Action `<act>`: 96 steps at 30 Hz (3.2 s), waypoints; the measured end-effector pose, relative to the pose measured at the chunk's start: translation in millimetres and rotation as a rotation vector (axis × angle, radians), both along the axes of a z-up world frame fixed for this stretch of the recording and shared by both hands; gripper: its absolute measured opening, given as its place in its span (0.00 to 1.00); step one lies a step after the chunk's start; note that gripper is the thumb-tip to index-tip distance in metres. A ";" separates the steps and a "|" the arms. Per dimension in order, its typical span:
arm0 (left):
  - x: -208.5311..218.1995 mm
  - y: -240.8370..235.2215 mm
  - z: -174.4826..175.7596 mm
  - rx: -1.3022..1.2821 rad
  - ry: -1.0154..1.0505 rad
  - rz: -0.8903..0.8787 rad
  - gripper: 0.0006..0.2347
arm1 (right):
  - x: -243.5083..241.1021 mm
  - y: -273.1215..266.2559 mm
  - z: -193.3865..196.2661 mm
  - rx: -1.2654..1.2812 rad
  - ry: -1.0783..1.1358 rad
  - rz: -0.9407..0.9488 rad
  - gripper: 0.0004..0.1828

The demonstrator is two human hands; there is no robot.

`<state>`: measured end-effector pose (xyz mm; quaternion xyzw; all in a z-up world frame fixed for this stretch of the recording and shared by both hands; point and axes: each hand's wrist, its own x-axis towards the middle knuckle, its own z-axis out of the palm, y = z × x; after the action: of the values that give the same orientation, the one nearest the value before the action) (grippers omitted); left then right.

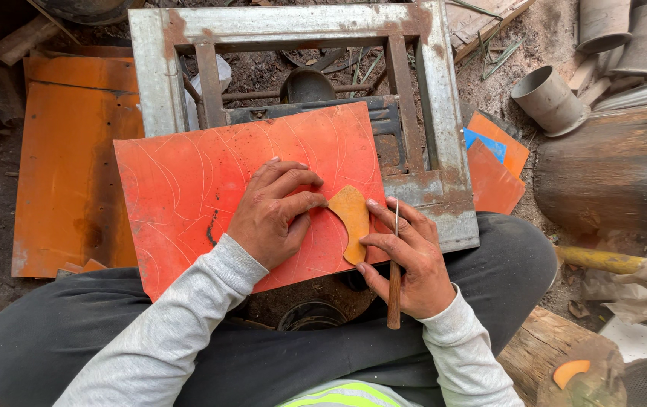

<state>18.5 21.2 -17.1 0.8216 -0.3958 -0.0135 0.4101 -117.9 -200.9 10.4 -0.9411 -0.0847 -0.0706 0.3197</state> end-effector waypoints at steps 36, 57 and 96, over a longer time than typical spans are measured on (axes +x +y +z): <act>-50.1 -19.2 13.2 0.181 -0.277 -0.099 0.13 | 3.2 -18.8 6.8 0.693 -0.014 -0.352 0.15; -63.4 -25.7 11.5 0.176 -0.274 -0.036 0.14 | 56.2 -35.1 -21.9 0.689 0.208 -0.173 0.06; -57.8 -28.7 7.5 0.170 -0.308 -0.015 0.09 | -57.7 -11.4 60.0 0.432 -0.024 -0.231 0.06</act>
<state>-39.4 -7.6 -9.6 0.8427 -0.4573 0.0761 0.2737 -175.6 -212.3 70.5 -0.8535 0.0367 -0.1345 0.5022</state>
